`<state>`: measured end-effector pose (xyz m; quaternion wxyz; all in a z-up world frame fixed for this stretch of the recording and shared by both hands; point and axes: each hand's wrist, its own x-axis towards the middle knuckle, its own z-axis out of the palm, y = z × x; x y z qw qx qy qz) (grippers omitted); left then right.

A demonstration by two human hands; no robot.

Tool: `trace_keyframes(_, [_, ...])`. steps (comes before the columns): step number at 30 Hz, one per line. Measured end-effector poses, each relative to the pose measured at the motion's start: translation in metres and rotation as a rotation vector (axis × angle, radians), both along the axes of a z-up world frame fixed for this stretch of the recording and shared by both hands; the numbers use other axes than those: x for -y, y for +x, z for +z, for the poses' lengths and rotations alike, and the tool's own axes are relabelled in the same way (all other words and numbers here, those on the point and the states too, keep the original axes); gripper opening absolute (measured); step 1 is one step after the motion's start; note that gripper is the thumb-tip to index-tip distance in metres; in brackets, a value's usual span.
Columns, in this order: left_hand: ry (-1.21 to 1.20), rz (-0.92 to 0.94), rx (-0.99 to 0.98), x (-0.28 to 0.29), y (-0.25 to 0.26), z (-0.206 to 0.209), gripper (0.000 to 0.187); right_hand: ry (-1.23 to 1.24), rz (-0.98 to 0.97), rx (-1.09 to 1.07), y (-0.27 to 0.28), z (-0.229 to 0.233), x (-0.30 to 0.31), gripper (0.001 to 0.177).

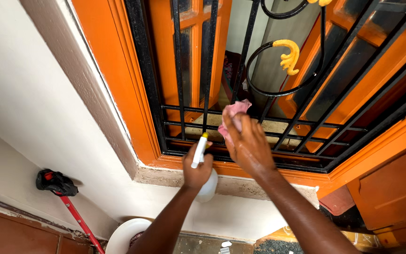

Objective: The person cleans a window grill by wiping the metal bars with a cloth while holding a spray bottle.

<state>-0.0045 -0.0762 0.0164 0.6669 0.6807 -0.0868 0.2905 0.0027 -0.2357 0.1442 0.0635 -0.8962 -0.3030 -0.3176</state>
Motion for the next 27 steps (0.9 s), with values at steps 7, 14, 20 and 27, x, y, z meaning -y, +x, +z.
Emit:
trace_keyframes(7, [0.069, 0.054, 0.068, -0.029, -0.006, 0.005, 0.038, 0.043, 0.0, 0.365, 0.036, 0.09, -0.003, 0.071])
trace_keyframes(14, [0.127, 0.072, 0.109, -0.041, -0.005, 0.006, 0.038, 0.107, -0.115, 0.557, 0.064, 0.077, -0.021, 0.07])
trace_keyframes(20, [0.118, 0.071, 0.105, -0.042, -0.001, 0.005, 0.039, 0.075, -0.166, 0.541, 0.078, 0.032, -0.03, 0.06])
trace_keyframes(27, [0.159, 0.095, 0.096, -0.044, -0.004, 0.003, 0.039, 0.09, -0.106, 0.437, 0.056, -0.034, -0.031, 0.061])
